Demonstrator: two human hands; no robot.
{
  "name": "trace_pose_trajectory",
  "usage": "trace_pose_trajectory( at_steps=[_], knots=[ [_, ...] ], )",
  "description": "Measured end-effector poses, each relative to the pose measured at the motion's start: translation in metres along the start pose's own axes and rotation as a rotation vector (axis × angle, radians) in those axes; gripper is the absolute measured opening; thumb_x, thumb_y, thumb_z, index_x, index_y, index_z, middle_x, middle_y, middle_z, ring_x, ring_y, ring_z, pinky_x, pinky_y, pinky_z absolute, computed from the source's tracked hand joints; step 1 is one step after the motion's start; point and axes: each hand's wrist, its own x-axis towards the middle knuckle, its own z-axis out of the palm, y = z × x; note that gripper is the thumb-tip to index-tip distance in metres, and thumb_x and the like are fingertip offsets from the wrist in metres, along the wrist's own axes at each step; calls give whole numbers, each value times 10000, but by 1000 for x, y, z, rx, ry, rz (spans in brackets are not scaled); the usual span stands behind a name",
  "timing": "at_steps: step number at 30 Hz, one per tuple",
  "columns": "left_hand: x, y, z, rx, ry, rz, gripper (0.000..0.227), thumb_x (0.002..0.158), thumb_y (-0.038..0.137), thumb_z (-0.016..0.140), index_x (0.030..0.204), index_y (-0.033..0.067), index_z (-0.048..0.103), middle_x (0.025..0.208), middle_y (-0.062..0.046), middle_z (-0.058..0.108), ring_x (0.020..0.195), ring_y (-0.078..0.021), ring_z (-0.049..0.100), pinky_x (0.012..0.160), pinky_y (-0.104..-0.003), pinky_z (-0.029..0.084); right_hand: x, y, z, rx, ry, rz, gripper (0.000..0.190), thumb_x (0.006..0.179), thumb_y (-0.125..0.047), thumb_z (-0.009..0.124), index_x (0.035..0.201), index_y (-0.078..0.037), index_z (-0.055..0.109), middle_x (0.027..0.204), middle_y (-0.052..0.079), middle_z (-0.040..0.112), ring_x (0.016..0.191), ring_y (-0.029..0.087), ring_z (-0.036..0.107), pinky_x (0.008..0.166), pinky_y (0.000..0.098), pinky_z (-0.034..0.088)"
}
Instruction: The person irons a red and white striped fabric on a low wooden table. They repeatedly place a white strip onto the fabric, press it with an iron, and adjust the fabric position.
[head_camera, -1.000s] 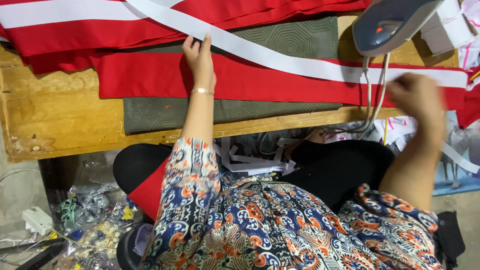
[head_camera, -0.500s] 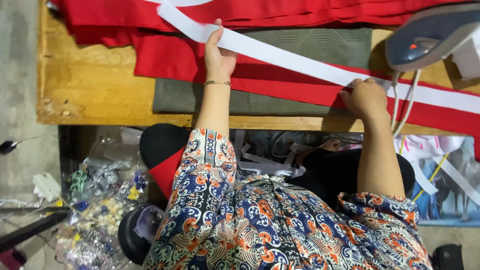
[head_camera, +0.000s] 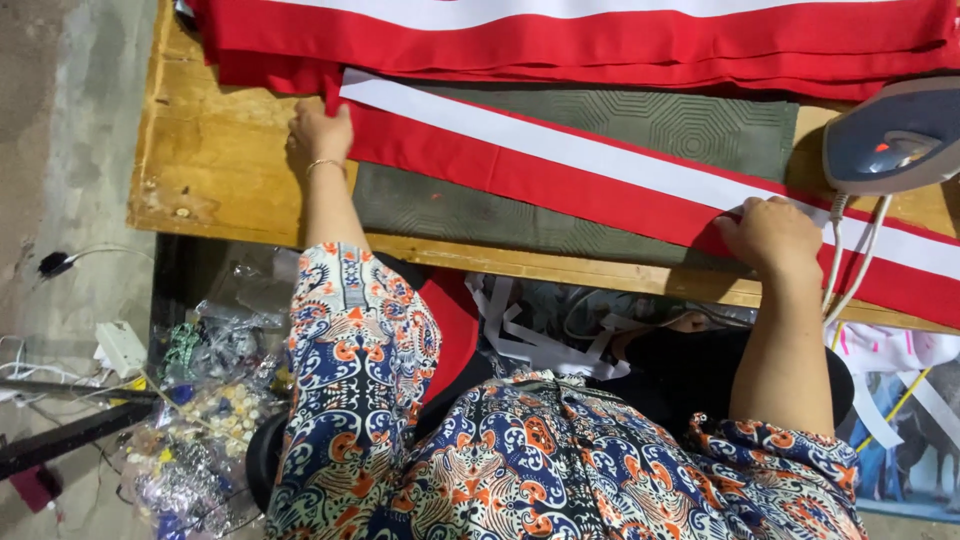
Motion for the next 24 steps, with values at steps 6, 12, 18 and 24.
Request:
trace_pose_trajectory(
  at_steps=[6, 12, 18, 24],
  knots=[
    [16, -7, 8, -92, -176, -178, 326, 843, 432, 742, 1080, 319, 548, 999, 68, 735, 829, -228, 710, 787, -407, 507, -4, -9, 1, 44, 17, -32, 600, 1031, -545, 482, 1396, -83, 602, 1348, 255, 619, 1214, 460, 612, 883, 601, 538],
    [74, -52, 45, -244, 36, 111, 155, 877, 353, 771, 966, 227, 761, 921, -7, 778, 805, -238, 737, 746, -446, 560, -22, -28, -13, 139, -12, -69, 522, 984, -484, 542, 1387, -160, 613, 1360, 231, 596, 1218, 475, 592, 914, 608, 511],
    [64, -44, 42, 43, 313, 19, 125, 916, 265, 811, 970, 297, 703, 1069, 32, 678, 1164, -340, 611, 1003, -525, 442, -11, -4, 24, 160, 153, -173, 431, 971, -377, 665, 1309, -115, 720, 1282, 223, 679, 1162, 447, 680, 915, 537, 571],
    [89, -32, 118, -245, 457, 362, 345, 921, 252, 773, 1085, 137, 492, 844, -67, 614, 965, -385, 617, 900, -533, 472, 20, 23, 62, 28, 265, -150, 403, 995, -378, 639, 1115, -16, 770, 1040, 206, 743, 1002, 429, 728, 831, 507, 605]
  ],
)
